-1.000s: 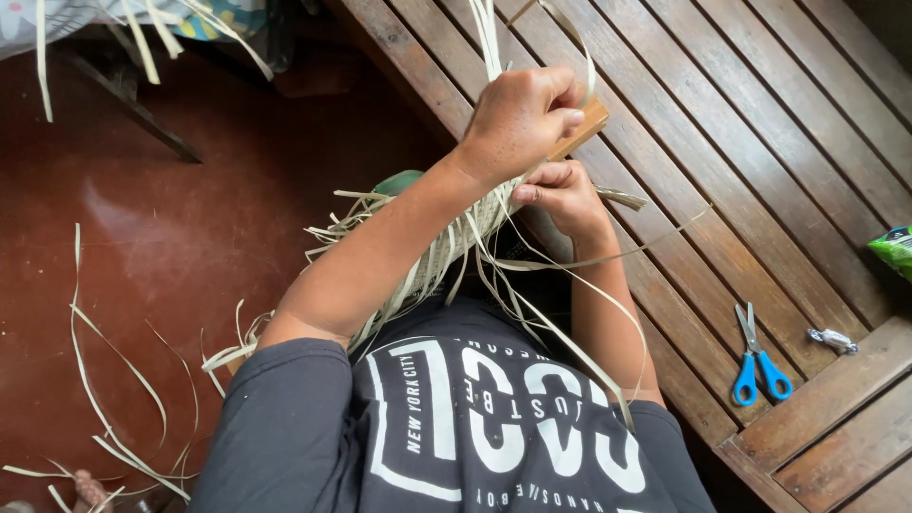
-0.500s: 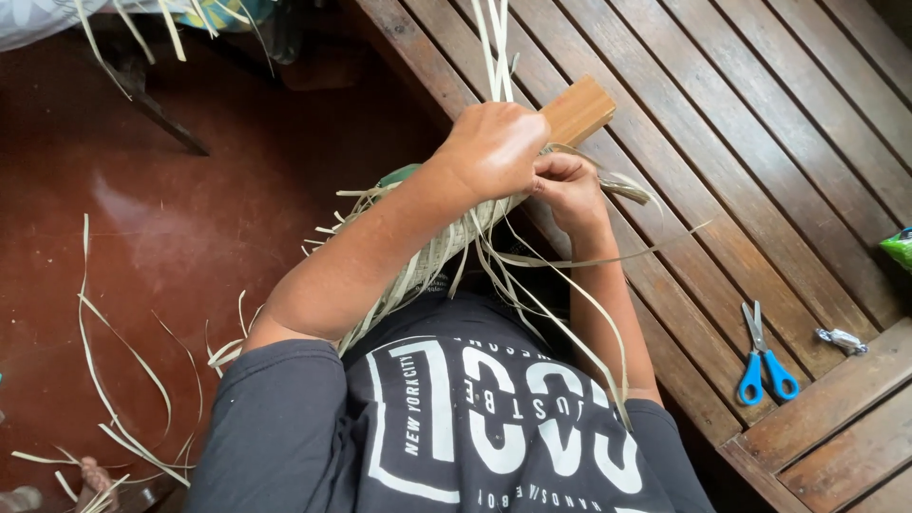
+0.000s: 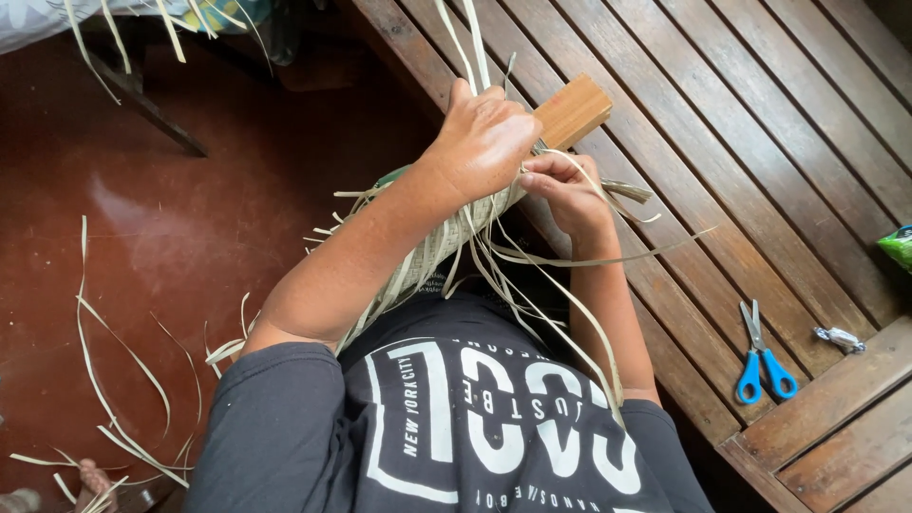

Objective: Weaving plant fibers around a wooden block to create a craft item

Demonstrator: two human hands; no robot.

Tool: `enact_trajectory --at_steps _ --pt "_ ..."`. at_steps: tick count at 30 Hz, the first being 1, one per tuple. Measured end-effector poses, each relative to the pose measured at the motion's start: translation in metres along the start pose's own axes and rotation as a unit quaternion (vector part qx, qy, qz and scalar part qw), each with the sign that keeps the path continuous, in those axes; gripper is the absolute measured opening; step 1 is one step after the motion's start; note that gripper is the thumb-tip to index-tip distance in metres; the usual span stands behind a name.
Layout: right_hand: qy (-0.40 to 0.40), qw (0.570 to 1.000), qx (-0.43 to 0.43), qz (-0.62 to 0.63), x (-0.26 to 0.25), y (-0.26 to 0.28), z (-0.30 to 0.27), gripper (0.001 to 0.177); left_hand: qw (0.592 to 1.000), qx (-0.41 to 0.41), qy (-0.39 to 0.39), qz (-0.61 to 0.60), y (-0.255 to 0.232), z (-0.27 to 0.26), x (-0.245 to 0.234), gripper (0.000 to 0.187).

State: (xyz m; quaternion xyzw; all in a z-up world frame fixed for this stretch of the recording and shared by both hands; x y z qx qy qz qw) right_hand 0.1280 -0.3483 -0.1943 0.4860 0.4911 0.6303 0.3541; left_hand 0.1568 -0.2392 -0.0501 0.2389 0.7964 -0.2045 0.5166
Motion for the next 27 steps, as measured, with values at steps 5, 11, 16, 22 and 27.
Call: enact_trajectory --at_steps 5,11,16,22,27 --pt "-0.022 0.999 -0.021 0.019 0.007 0.009 -0.002 0.006 1.000 -0.006 -0.026 -0.005 0.001 -0.003 -0.003 0.016" --pt "-0.108 0.993 -0.031 0.023 0.006 0.004 -0.005 0.007 0.992 0.007 -0.121 0.044 -0.003 -0.001 -0.001 0.003" --pt "-0.081 0.992 -0.049 0.084 0.011 0.006 -0.008 0.008 0.996 0.010 -0.089 0.011 0.004 0.002 0.001 0.009" --pt "-0.069 0.992 -0.061 0.083 0.018 0.013 -0.008 0.006 0.997 0.024 -0.038 -0.070 0.006 -0.001 -0.002 0.019" --pt "-0.065 0.993 -0.066 0.068 0.023 0.022 -0.009 0.003 0.995 0.046 -0.078 -0.046 0.005 0.002 0.001 0.022"
Point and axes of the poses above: each hand's wrist, its own z-axis towards the middle knuckle, its own x-axis out of the palm, y = z × x, the point moved 8 cm from there along z, towards the middle knuckle, and after that the axes turned 6 degrees about y, right-handed, at the moved point
